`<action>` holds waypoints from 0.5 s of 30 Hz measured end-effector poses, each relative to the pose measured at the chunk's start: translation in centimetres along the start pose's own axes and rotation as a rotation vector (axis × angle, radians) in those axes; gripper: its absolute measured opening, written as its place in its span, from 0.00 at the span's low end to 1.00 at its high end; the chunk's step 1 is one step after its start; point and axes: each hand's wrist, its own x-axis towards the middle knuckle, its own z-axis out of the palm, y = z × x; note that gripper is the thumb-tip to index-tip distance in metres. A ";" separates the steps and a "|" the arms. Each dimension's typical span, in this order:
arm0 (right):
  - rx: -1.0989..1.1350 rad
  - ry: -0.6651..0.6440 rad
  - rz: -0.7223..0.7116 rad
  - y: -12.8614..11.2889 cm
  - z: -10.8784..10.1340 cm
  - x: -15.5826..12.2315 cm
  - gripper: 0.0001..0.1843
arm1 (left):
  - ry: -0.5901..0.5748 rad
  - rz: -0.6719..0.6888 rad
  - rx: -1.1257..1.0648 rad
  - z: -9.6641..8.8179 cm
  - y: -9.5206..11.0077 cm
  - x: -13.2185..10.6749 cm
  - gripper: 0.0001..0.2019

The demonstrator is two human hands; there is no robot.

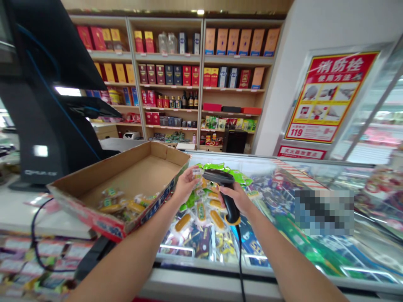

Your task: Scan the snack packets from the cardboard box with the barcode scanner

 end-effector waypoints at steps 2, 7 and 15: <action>-0.005 -0.002 0.004 -0.1 0.1 -0.1 0.15 | -0.001 -0.005 0.001 0.0 0.0 0.0 0.30; 0.010 -0.026 -0.005 -0.1 0.1 -0.2 0.14 | 0.004 -0.003 0.018 0.0 -0.1 0.0 0.31; -0.007 -0.029 0.001 0.3 -0.1 0.0 0.14 | 0.005 -0.027 0.016 0.0 0.0 -0.2 0.31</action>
